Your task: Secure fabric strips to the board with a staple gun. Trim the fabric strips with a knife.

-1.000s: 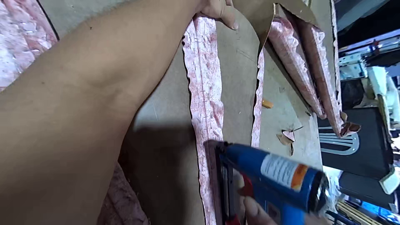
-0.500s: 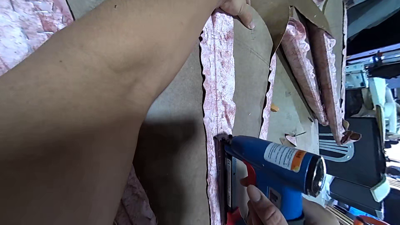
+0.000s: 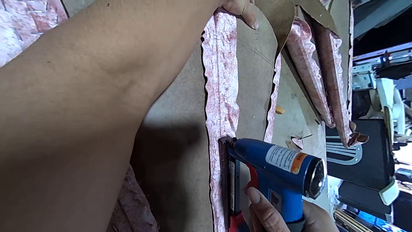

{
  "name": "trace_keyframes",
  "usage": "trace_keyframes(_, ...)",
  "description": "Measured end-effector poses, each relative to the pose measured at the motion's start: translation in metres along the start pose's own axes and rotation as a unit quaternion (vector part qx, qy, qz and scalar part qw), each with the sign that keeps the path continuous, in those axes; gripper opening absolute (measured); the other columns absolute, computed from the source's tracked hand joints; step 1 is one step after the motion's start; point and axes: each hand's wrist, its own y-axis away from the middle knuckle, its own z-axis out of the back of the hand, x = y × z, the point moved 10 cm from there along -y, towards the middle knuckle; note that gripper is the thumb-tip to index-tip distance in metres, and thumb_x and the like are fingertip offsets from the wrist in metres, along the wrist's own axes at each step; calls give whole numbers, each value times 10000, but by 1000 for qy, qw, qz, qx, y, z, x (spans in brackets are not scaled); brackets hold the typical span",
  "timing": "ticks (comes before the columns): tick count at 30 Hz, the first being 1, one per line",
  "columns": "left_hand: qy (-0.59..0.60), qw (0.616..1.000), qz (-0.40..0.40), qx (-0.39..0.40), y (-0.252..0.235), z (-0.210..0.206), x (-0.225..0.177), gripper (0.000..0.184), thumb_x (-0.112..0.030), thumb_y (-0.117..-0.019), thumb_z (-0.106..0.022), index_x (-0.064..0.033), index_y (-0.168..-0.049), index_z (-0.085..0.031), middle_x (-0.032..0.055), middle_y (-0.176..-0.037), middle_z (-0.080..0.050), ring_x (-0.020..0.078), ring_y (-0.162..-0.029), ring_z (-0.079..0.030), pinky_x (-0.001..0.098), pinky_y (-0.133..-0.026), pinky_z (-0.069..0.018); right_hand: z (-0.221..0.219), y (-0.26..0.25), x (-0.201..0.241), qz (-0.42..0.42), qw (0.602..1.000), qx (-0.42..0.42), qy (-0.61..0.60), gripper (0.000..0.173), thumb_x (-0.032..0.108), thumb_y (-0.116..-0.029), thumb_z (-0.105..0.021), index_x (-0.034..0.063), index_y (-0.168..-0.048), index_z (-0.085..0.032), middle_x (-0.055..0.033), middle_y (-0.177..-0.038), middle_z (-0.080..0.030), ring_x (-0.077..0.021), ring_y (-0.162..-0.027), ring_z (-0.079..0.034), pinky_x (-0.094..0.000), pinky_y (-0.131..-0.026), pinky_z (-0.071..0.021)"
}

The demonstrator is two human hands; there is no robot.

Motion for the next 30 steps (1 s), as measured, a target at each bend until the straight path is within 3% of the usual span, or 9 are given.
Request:
trace_keyframes(3,-91,996,-6,13,-5,1,-4,503,-518,-927,-706,-246,-1344,-630,-10,-1144,-697,49,-997,-656,292,-908,-526,1,2,-2,-1,1000,-8,16,278,323,-1026,-654,58,-947,-685,-34,-675,-700,-191,-552,-696,-418,-504,-626)
trace_keyframes(8,-272,959,-68,-30,-2,8,-23,715,-676,-960,-548,-191,-1485,-542,128,-1395,-622,310,-1310,-581,634,-1093,-428,26,32,-21,35,995,-89,4,269,299,-993,-712,36,-1044,-688,-44,-735,-723,-170,-590,-704,-404,-536,-631)
trace_keyframes(12,-373,919,-117,-55,50,-17,-44,823,-701,-983,-429,-137,-1581,-396,62,-1650,-370,282,-1534,-313,589,-1237,-244,68,60,-83,41,980,-186,48,399,355,-997,-689,-3,-1171,-665,-69,-821,-734,-152,-650,-715,-411,-586,-643)
trace_keyframes(15,-399,905,-134,-70,121,-41,-46,804,-696,-989,-396,-142,-1570,-416,55,-1660,-356,283,-1551,-273,550,-1261,-222,106,62,-127,69,963,-220,143,479,402,-993,-639,-21,-1216,-662,-108,-862,-739,-136,-680,-707,-391,-592,-605)
trace_keyframes(18,-404,906,-96,-77,198,-56,-40,789,-695,-983,-411,-154,-1556,-442,41,-1663,-345,271,-1556,-260,565,-1269,-181,123,39,-174,104,938,-243,226,561,405,-961,-606,13,-1359,-650,-203,-940,-747,-285,-724,-712,-526,-620,-565)
trace_keyframes(21,-304,943,-86,-104,267,-85,-50,582,-583,-945,-603,-179,-1363,-630,21,-1616,-419,236,-1522,-332,531,-1258,-263,121,8,-225,131,919,-266,259,621,452,-905,-594,99,-1413,-643,-234,-887,-705,-396,-691,-667,-592,-582,-502)
trace_keyframes(23,-283,949,-79,-112,299,-112,-56,402,-511,-946,-645,-200,-1191,-716,2,-1559,-481,239,-1502,-357,526,-1243,-304,117,-7,-245,122,923,-248,268,653,495,-910,-618,184,-1483,-586,-272,-1015,-682,-483,-844,-665,-665,-671,-502)
trace_keyframes(25,-322,938,-59,-112,313,-132,-55,382,-492,-989,-568,-219,-1218,-708,-20,-1553,-489,242,-1513,-338,529,-1254,-276,120,-15,-245,104,935,-225,253,640,443,-886,-648,186,-1469,-592,-307,-1234,-615,-559,-1114,-578,-739,-882,-452)
trace_keyframes(30,-385,913,-45,-125,307,-140,-58,398,-467,-1036,-499,-204,-1264,-692,-27,-1536,-512,238,-1503,-355,525,-1267,-236,140,-95,-162,189,935,-217,205,405,263,-1037,-545,36,-1361,-628,-304,-1334,-588,-538,-1204,-578,-725,-926,-474)
